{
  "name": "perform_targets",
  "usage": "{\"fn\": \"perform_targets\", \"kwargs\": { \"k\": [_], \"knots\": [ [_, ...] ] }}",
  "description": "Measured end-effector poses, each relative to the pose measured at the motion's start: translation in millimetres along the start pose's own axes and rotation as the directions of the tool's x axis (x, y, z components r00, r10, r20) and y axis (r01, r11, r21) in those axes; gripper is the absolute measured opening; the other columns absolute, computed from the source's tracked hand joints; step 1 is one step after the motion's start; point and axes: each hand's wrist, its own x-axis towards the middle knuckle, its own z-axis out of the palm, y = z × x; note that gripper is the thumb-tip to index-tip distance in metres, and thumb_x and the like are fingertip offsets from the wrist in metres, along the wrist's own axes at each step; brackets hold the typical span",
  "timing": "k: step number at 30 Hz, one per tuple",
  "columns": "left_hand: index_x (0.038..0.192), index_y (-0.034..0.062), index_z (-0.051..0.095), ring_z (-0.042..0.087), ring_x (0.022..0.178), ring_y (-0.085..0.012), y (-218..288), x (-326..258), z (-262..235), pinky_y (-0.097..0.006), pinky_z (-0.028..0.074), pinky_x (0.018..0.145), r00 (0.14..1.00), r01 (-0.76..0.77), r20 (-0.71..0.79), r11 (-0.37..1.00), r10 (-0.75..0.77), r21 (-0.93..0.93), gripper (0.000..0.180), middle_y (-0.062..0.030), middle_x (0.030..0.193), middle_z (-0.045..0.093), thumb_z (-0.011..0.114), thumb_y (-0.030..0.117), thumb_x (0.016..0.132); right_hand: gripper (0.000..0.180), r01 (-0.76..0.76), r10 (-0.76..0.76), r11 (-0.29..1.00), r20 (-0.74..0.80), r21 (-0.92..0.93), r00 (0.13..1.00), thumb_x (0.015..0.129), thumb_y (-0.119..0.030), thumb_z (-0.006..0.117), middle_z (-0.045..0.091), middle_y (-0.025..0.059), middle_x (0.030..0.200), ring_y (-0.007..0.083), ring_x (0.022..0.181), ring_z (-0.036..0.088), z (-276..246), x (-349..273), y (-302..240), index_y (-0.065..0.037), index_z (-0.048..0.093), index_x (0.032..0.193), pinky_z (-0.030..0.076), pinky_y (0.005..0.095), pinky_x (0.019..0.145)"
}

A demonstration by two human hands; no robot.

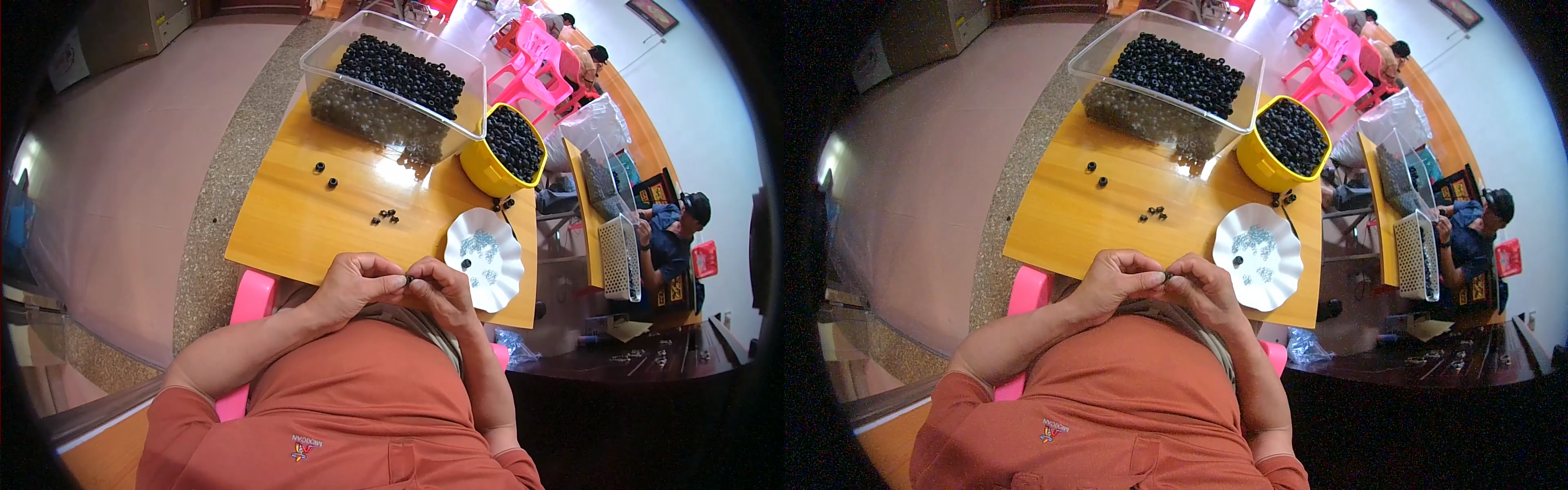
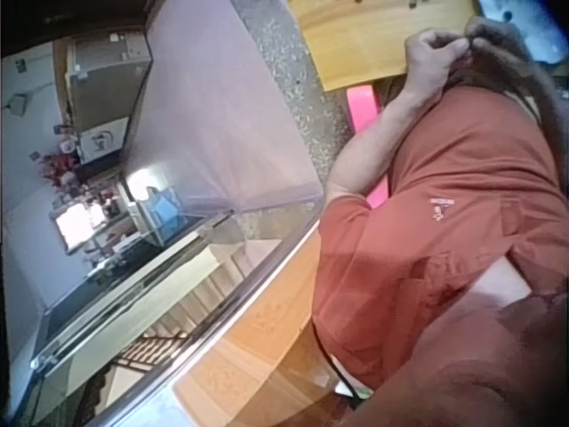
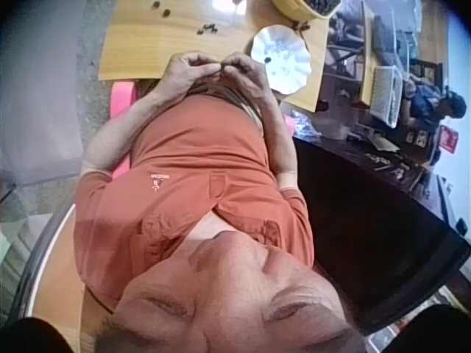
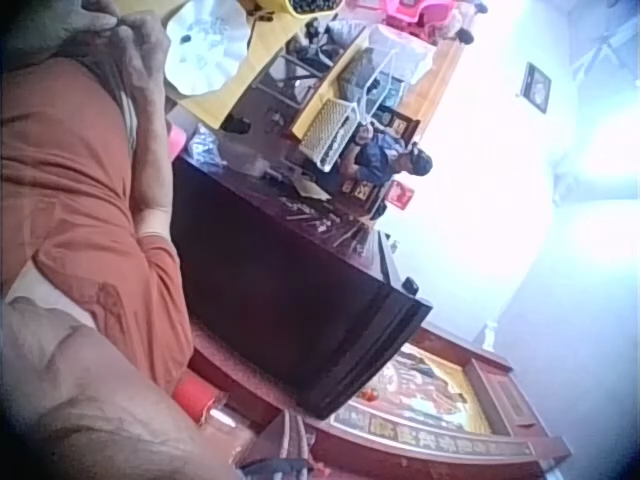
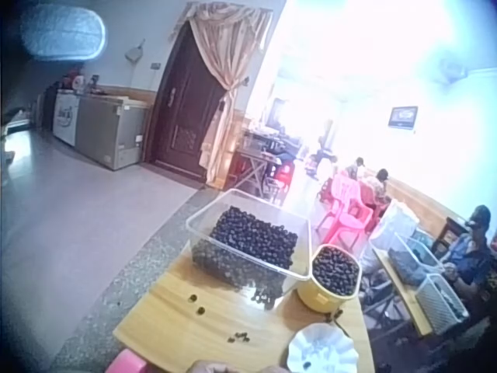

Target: Assembling small black plastic components by hand at a table.

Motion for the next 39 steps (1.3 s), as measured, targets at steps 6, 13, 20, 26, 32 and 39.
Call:
{"fn": "perform_targets", "kwargs": {
  "k": [6,13,20,26,32,39],
  "knots": [
    [0.095,-0.0008,0.066,0.065,0.075,-0.0122,-0.1,-0.2,1.0,-0.024,0.056,0.071,1.0,-0.003,-0.014,1.0,0.003,0.013,0.012,-0.0072,0.085,0.068,0.068,0.005,0.085,0.009,-0.047,0.047,0.999,-0.003,0.019,0.999,0.09,-0.008,0.061,0.058,0.0013,0.085,0.0075,0.08,0.053,0.3,-0.4,-3.9,0.001,0.06,0.092,0.044,0.021,0.071],
    [0.095,-0.0004,0.066,0.065,0.075,-0.0118,0.7,-0.8,1.9,-0.024,0.055,0.07,1.0,-0.006,-0.02,1.0,0.006,0.021,0.012,-0.0068,0.085,0.068,0.069,0.006,0.085,0.01,-0.121,0.119,0.989,0.029,0.081,0.992,0.092,-0.009,0.059,0.057,-0.0003,0.086,0.0062,0.08,0.051,0.5,-0.2,-10.2,0.001,0.058,0.093,0.043,0.02,0.071],
    [0.095,-0.0009,0.067,0.064,0.075,-0.0109,-3.1,0.0,0.8,-0.023,0.055,0.07,1.0,-0.022,-0.02,0.996,0.024,0.085,0.012,-0.0061,0.084,0.068,0.068,0.006,0.085,0.005,-0.021,0.032,0.986,0.062,-0.168,0.998,0.091,-0.003,0.057,0.058,0.0044,0.084,0.0117,0.08,0.056,-5.7,0.3,-9.4,0.001,0.058,0.093,0.046,0.0243,0.07],
    [0.095,-0.0014,0.067,0.063,0.075,-0.0093,-4.0,-0.2,0.2,-0.023,0.053,0.069,0.998,-0.059,0.007,0.969,0.059,0.241,0.012,-0.0049,0.084,0.068,0.067,0.005,0.085,0.01,0.115,-0.077,0.892,0.103,-0.436,0.992,0.083,0.002,0.059,0.058,0.0141,0.083,0.0281,0.078,0.06,-9.0,-1.3,-16.8,0.0,0.058,0.093,0.048,0.0332,0.068],
    [0.094,-0.0014,0.067,0.063,0.076,-0.0085,-4.7,0.6,0.9,-0.022,0.052,0.068,0.998,-0.063,-0.002,0.936,0.068,0.345,0.01,-0.0039,0.084,0.068,0.067,0.004,0.085,0.011,0.186,-0.143,0.853,0.125,-0.487,0.982,0.081,0.005,0.059,0.059,0.0131,0.084,0.0289,0.076,0.06,-8.3,-2.0,-15.3,0.0,0.058,0.091,0.048,0.033,0.068],
    [0.094,-0.0011,0.067,0.062,0.077,-0.0068,-5.9,-0.7,1.4,-0.021,0.052,0.067,0.99,-0.128,0.006,0.886,0.14,0.446,0.01,-0.0022,0.084,0.067,0.066,0.005,0.086,0.013,0.205,-0.162,0.806,0.126,-0.555,0.979,0.08,0.004,0.062,0.06,0.0136,0.084,0.0303,0.077,0.06,-6.8,-2.3,-19.3,0.0,0.059,0.091,0.048,0.0336,0.067]
  ]
}}
